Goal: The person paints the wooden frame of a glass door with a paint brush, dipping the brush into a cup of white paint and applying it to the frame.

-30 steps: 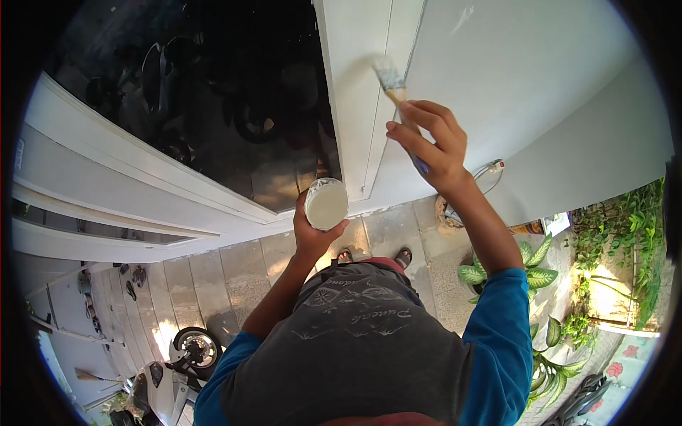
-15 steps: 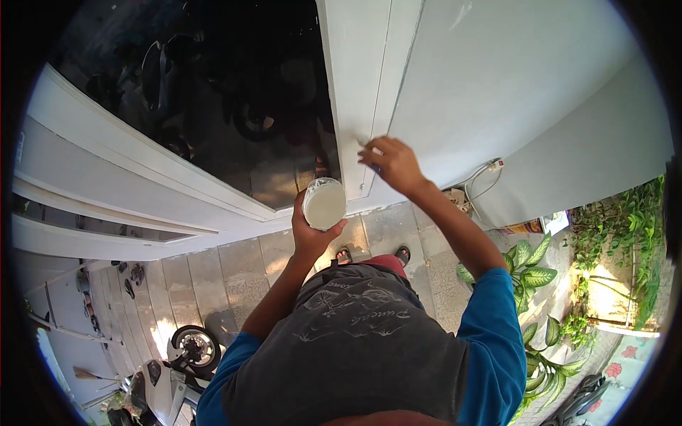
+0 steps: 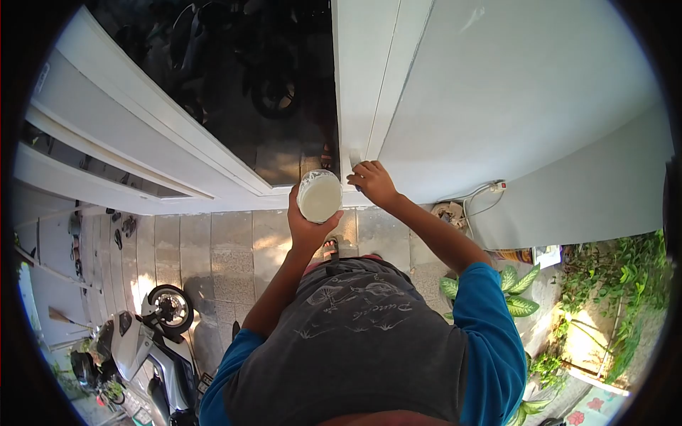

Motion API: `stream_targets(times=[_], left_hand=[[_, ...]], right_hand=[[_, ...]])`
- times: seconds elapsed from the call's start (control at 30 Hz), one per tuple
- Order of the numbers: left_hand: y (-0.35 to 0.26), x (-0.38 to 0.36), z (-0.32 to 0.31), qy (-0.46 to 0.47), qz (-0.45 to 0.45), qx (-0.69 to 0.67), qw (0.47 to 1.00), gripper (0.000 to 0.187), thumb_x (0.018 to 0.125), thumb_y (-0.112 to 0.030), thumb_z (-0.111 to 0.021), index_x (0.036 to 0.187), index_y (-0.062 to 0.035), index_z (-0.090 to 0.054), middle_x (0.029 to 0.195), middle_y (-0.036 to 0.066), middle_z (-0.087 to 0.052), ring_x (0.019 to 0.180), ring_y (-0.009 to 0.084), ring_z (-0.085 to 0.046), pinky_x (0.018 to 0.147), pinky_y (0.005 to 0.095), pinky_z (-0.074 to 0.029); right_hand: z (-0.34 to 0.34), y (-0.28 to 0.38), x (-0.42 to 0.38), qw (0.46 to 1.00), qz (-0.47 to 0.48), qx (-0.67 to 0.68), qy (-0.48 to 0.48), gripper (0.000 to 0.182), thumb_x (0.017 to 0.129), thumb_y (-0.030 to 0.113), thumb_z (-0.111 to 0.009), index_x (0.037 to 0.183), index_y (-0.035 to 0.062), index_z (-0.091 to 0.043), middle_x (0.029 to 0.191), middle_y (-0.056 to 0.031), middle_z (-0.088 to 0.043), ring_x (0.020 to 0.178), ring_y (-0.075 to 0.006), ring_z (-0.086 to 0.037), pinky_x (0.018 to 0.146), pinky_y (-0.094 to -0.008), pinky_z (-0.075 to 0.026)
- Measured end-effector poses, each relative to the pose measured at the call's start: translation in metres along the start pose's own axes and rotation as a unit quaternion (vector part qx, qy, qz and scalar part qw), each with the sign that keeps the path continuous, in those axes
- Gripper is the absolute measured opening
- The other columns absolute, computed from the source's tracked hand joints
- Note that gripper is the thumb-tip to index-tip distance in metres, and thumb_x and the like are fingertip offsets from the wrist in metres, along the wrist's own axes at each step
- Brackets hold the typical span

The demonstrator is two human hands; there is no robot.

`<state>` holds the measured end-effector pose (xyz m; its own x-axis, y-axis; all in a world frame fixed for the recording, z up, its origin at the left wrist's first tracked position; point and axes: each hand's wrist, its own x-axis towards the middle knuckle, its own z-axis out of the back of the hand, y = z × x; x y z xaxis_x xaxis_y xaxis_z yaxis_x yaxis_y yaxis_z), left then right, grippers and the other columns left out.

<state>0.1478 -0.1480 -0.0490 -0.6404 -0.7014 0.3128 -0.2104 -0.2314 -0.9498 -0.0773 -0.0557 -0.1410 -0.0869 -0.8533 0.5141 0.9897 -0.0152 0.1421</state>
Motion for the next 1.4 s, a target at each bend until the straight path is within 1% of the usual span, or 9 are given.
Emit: stream_targets(times=[0.1,0.23,0.37,0.53,0.67,0.83,0.97,1.03,1.4], left_hand=[[-0.003,-0.017,-0.012,-0.027,0.028,0.001,0.999,0.085,0.069,-0.010,-0.091,0.140,-0.0030,-0.045,0.128,0.013,-0.062,0.118,0.0239,-0.063,0.100,0.0389,-0.052],[-0.010,-0.038,-0.031,-0.034,0.033,0.051,0.998,0.086,0.069,-0.012,-0.091,0.141,-0.0030,-0.045,0.129,0.014,-0.061,0.120,0.0246,-0.062,0.101,0.0400,-0.051],[-0.013,-0.056,-0.049,-0.063,0.038,0.042,0.996,0.087,0.068,-0.013,-0.092,0.141,-0.0027,-0.045,0.129,0.015,-0.061,0.122,0.0259,-0.061,0.102,0.0408,-0.050],[-0.018,-0.075,-0.060,-0.109,0.045,0.064,0.991,0.089,0.068,-0.013,-0.092,0.142,-0.0020,-0.043,0.130,0.016,-0.060,0.121,0.0265,-0.061,0.102,0.0411,-0.050],[-0.020,-0.088,-0.065,-0.131,0.048,0.075,0.987,0.090,0.068,-0.013,-0.092,0.142,-0.0020,-0.043,0.131,0.016,-0.059,0.122,0.0268,-0.061,0.102,0.0412,-0.050],[-0.033,-0.099,-0.071,-0.136,0.045,0.067,0.987,0.091,0.067,-0.014,-0.093,0.142,-0.0019,-0.043,0.130,0.015,-0.058,0.121,0.0257,-0.060,0.101,0.0411,-0.050],[-0.034,-0.104,-0.078,-0.130,0.040,0.078,0.988,0.091,0.066,-0.015,-0.094,0.141,-0.0017,-0.043,0.129,0.015,-0.058,0.121,0.0255,-0.060,0.101,0.0406,-0.050],[-0.038,-0.101,-0.081,-0.101,0.019,0.093,0.990,0.092,0.065,-0.017,-0.095,0.141,-0.0017,-0.044,0.130,0.015,-0.058,0.121,0.0259,-0.059,0.102,0.0407,-0.050],[-0.075,-0.081,-0.109,0.005,-0.052,0.121,0.991,0.098,0.062,-0.012,-0.095,0.143,-0.0019,-0.042,0.134,0.014,-0.055,0.126,0.0252,-0.056,0.107,0.0411,-0.047]], right_hand=[[0.020,-0.015,0.018,0.997,-0.026,0.078,-0.004,0.012,0.081,0.016,-0.074,0.092,0.0169,-0.076,0.101,-0.0012,-0.067,0.099,-0.0210,-0.065,0.085,-0.0390,-0.050],[0.151,-0.011,0.102,0.989,0.033,0.043,-0.139,0.012,0.082,0.014,-0.081,0.093,0.0143,-0.077,0.096,-0.0020,-0.071,0.089,-0.0236,-0.069,0.072,-0.0370,-0.053],[0.207,-0.006,0.136,0.922,0.198,-0.031,-0.332,0.030,0.072,0.007,-0.082,0.099,0.0171,-0.077,0.100,-0.0076,-0.070,0.090,-0.0267,-0.069,0.069,-0.0364,-0.055],[0.118,-0.031,0.086,0.962,0.187,-0.055,-0.191,0.027,0.078,0.011,-0.070,0.104,0.0167,-0.077,0.120,-0.0067,-0.065,0.118,-0.0263,-0.059,0.089,-0.0423,-0.046],[0.033,-0.023,0.013,0.990,0.130,0.018,0.046,0.015,0.082,0.017,-0.071,0.097,0.0188,-0.075,0.096,-0.0027,-0.062,0.101,-0.0201,-0.063,0.093,-0.0428,-0.047],[0.054,-0.016,-0.018,0.966,-0.075,0.246,-0.021,0.013,0.085,0.019,-0.080,0.093,0.0101,-0.076,0.091,-0.0050,-0.071,0.085,-0.0234,-0.068,0.078,-0.0382,-0.053],[0.126,-0.025,-0.013,0.827,-0.337,0.443,-0.079,0.017,0.095,0.013,-0.075,0.093,-0.0037,-0.071,0.088,-0.0087,-0.073,0.077,-0.0135,-0.068,0.065,-0.0305,-0.056],[0.178,-0.020,-0.003,0.742,-0.327,0.565,-0.156,0.016,0.097,0.011,-0.073,0.094,-0.0044,-0.069,0.089,-0.0092,-0.071,0.080,-0.0150,-0.069,0.072,-0.0303,-0.061],[0.355,0.043,-0.005,0.777,-0.149,0.609,-0.049,0.019,0.089,0.000,-0.077,0.105,-0.0023,-0.065,0.098,-0.0109,-0.070,0.093,-0.0192,-0.070,0.084,-0.0324,-0.060]])
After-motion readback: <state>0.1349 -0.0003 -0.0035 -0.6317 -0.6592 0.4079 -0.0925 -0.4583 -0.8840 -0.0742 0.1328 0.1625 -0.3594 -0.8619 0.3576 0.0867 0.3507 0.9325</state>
